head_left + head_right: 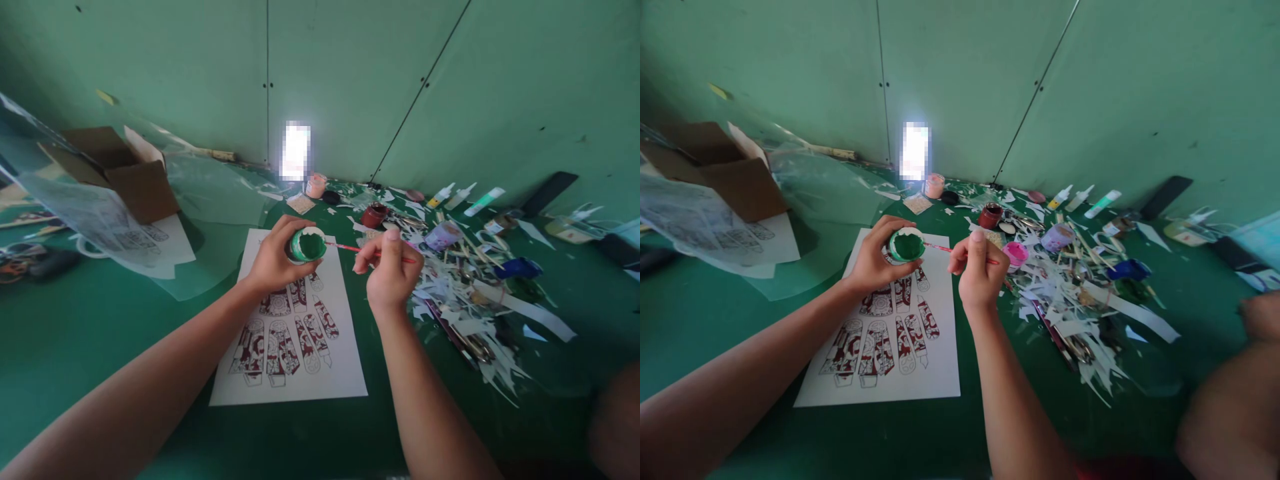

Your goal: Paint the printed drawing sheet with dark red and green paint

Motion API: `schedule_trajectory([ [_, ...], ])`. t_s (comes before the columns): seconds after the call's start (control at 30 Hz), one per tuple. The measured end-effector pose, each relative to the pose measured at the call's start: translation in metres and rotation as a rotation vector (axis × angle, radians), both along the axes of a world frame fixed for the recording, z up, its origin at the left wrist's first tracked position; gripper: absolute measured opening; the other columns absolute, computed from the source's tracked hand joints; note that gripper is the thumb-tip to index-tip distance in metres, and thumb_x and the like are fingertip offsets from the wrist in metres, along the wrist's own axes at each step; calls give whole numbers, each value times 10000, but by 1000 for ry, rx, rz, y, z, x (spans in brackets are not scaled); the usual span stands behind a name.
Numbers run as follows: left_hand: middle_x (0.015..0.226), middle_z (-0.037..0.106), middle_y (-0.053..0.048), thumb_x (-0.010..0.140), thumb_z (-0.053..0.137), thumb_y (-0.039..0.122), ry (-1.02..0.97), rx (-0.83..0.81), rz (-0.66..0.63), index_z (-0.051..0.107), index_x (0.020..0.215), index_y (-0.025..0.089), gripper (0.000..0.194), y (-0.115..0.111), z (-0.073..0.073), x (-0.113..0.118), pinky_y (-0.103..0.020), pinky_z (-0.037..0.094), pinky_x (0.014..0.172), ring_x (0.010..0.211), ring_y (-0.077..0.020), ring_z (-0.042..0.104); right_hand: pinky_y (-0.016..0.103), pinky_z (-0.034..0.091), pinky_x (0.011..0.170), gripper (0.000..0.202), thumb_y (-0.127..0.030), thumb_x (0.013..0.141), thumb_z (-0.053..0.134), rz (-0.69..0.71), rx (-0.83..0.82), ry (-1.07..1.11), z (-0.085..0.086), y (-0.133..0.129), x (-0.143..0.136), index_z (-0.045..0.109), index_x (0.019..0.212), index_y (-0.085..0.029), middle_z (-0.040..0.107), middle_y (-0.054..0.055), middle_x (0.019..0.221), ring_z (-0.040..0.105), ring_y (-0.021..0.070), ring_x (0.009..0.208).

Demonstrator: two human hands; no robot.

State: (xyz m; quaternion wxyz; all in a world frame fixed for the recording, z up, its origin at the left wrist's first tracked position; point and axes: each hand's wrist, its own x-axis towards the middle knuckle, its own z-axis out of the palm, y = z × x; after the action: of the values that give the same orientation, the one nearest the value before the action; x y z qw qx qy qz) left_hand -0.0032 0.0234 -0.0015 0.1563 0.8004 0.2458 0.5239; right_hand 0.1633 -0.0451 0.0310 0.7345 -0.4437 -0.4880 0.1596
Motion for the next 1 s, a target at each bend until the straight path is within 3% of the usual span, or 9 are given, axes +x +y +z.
schedule_trajectory([
  [0.23, 1122, 615, -82, 705, 778, 229, 9, 17, 20, 602, 1173, 197, 501, 2, -1, 0, -380, 541, 865, 1054, -240, 610, 191, 384, 379, 403, -462, 929, 539, 23, -10, -108, 0, -1, 2, 499, 612, -217, 488, -89, 399, 500, 62, 325],
  [0.5, 1152, 598, -73, 724, 753, 198, 29, 58, -2, 578, 1227, 228, 533, 2, -3, 1, -338, 550, 821, 1078, -230, 606, 193, 382, 367, 417, -490, 936, 509, -22, -30, -72, 0, 0, -1, 466, 618, -224, 476, -96, 399, 487, 60, 303],
  [0.73, 1153, 590, -73, 729, 756, 202, 21, 58, 1, 580, 1223, 223, 525, 1, -3, 1, -365, 544, 887, 1095, -230, 599, 197, 380, 359, 428, -509, 936, 497, -55, -21, -16, -2, 1, -2, 481, 617, -225, 487, -87, 364, 476, 70, 286],
  [0.9, 1135, 608, -79, 744, 761, 287, -4, 32, 46, 584, 1185, 217, 480, 2, -2, 1, -394, 539, 898, 1082, -242, 607, 210, 367, 320, 486, -593, 936, 421, -70, -23, 133, -6, 8, 4, 478, 611, -236, 448, -84, 357, 479, 93, 274],
  [1.0, 1096, 628, -73, 765, 757, 393, -62, -32, 74, 583, 1160, 210, 469, 4, -3, 0, -394, 538, 905, 1038, -232, 626, 228, 398, 318, 543, -643, 924, 369, -23, -89, 198, -12, 14, 8, 530, 611, -230, 501, -54, 372, 494, 104, 278],
])
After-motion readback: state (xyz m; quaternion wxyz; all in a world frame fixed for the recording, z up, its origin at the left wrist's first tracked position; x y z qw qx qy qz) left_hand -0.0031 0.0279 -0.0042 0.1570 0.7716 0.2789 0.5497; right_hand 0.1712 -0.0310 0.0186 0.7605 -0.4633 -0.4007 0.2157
